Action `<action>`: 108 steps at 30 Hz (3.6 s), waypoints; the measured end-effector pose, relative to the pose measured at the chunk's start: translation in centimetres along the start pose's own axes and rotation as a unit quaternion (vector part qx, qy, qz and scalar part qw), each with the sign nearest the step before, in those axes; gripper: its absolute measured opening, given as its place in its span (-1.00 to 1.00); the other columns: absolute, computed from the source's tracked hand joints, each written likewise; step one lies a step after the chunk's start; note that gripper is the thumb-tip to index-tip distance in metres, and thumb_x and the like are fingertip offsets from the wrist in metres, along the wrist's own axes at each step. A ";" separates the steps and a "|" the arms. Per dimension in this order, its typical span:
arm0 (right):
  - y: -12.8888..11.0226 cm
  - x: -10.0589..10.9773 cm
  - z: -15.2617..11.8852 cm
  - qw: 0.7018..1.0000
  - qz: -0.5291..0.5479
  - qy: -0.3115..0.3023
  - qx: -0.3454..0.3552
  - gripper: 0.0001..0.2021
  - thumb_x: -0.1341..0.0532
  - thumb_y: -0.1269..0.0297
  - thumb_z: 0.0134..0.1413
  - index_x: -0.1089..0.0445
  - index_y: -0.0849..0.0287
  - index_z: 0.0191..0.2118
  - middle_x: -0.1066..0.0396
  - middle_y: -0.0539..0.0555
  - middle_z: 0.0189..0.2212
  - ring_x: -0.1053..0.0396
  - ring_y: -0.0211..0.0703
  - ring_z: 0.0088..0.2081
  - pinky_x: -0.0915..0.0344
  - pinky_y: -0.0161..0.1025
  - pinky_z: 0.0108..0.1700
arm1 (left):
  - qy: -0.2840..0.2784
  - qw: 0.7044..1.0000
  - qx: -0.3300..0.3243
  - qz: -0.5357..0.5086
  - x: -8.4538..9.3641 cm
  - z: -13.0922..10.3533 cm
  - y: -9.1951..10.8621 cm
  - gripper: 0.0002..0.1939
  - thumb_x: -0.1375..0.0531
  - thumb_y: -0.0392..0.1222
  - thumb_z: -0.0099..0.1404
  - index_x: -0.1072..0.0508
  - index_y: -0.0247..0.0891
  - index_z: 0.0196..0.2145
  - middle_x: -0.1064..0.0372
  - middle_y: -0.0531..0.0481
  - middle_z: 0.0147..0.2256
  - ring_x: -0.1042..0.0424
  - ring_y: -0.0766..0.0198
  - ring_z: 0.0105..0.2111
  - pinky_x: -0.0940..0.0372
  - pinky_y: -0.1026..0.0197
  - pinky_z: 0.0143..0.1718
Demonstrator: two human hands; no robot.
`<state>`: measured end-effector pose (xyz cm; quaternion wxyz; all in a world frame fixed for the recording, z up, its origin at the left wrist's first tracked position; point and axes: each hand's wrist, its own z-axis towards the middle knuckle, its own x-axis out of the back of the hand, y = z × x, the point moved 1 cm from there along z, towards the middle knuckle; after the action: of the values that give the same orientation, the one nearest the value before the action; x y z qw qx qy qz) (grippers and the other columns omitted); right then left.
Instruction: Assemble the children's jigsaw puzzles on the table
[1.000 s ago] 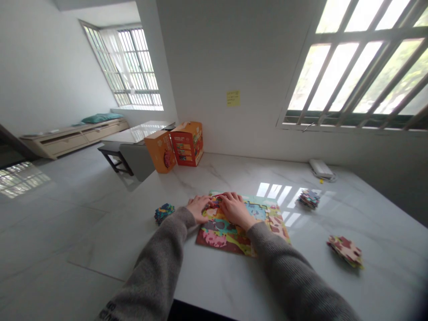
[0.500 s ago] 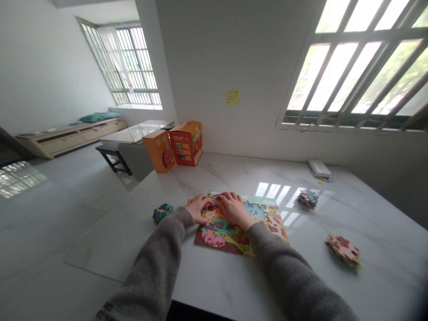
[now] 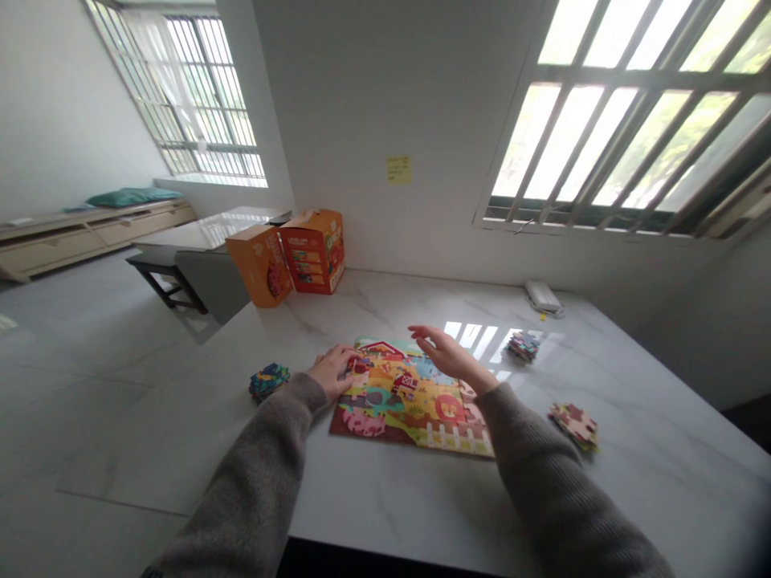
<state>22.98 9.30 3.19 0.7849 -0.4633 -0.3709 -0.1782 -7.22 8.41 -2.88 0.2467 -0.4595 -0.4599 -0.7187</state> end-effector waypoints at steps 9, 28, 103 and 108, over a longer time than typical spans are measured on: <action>4.8 2.5 -7.5 0.995 -0.045 0.058 -0.062 -0.73 -0.07 0.34 0.27 -0.47 0.18 -0.05 -0.52 0.16 -0.21 -0.45 -0.07 -0.17 -0.37 -0.13 -0.09 | 0.029 0.999 -0.010 0.009 -0.9 0.4 -0.3 -0.59 -0.13 -0.20 0.21 -0.37 -0.18 0.04 -0.32 -0.13 0.04 -0.32 0.06 0.09 -0.22 0.03 0.15; -1.9 -3.7 -5.7 0.971 -0.225 -0.069 -0.045 -0.73 -0.34 0.15 0.06 -0.35 0.17 -0.20 -0.35 0.18 -0.12 -0.27 0.07 -0.06 -0.21 -0.12 -0.06 | -0.057 0.998 -0.009 0.027 0.3 -1.0 0.2 -0.29 -0.30 -0.13 0.01 -0.33 -0.06 0.16 -0.18 -0.11 0.24 -0.17 -0.11 0.21 -0.11 -0.10 0.20; -10.7 -9.6 -8.1 0.959 -0.168 -0.102 0.204 -0.69 -0.10 0.30 0.34 -0.29 0.13 0.15 -0.42 0.12 0.06 -0.26 0.03 -0.03 -0.28 0.00 0.04 | -0.018 0.996 -0.081 -0.028 -0.1 -3.1 -0.2 -0.63 -0.22 -0.27 0.11 -0.47 -0.19 -0.08 -0.26 -0.13 0.16 -0.26 0.01 0.14 -0.14 -0.05 0.25; -10.6 -9.7 -8.1 0.961 -0.165 -0.099 0.200 -0.69 -0.12 0.29 0.32 -0.28 0.12 0.15 -0.40 0.13 0.09 -0.26 0.05 0.00 -0.28 0.02 0.06 | -0.005 0.997 -0.066 -0.029 -0.3 -3.7 0.1 -0.62 -0.22 -0.30 0.11 -0.50 -0.16 -0.07 -0.25 -0.10 0.14 -0.25 0.03 0.14 -0.14 -0.04 0.26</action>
<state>13.34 -3.68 -0.14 0.7803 -0.2445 -0.5465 -0.1807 -8.63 5.09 -3.70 0.1926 -0.4650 -0.4258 -0.7519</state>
